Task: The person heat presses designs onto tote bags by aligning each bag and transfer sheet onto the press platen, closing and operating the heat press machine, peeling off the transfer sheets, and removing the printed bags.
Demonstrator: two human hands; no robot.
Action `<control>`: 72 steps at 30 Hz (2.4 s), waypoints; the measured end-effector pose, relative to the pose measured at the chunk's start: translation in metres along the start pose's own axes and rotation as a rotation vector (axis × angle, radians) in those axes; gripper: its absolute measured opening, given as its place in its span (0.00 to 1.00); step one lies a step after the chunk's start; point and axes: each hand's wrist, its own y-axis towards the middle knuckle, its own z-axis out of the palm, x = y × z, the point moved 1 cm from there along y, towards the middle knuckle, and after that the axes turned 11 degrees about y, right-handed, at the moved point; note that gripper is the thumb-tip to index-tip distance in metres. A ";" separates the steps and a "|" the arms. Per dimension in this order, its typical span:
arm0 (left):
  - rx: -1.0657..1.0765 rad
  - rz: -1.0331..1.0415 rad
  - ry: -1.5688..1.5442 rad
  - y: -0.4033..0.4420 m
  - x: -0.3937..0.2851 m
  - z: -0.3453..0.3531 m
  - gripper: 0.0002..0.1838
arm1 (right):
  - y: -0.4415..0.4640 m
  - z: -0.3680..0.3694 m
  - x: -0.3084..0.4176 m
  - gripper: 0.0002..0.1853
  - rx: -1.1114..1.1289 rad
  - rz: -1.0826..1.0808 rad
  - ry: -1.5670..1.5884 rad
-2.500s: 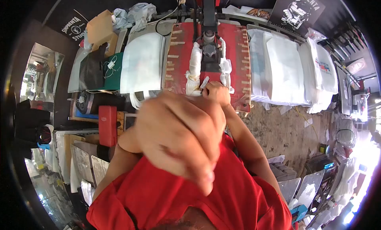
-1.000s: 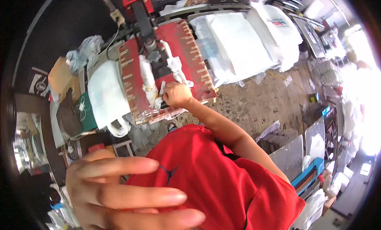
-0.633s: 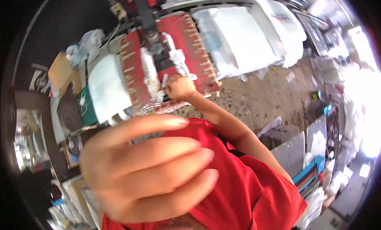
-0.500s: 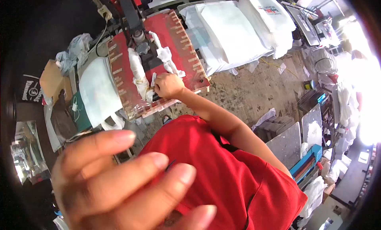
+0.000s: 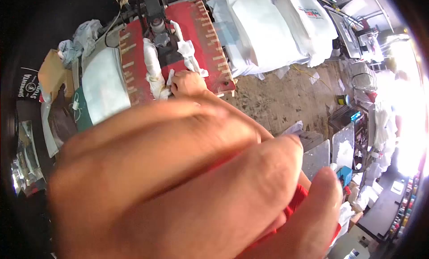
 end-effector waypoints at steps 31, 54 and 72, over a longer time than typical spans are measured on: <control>-1.008 -0.271 1.483 -0.040 0.305 -0.187 0.41 | 0.014 -0.026 0.033 0.08 0.060 -0.054 0.076; -1.645 -1.292 1.448 -0.777 0.331 -0.566 0.16 | 0.013 0.036 0.056 0.26 -0.032 0.165 -0.306; -2.244 -0.432 0.921 -0.866 0.252 -0.465 0.03 | -0.027 0.034 0.039 0.44 0.026 0.585 -0.402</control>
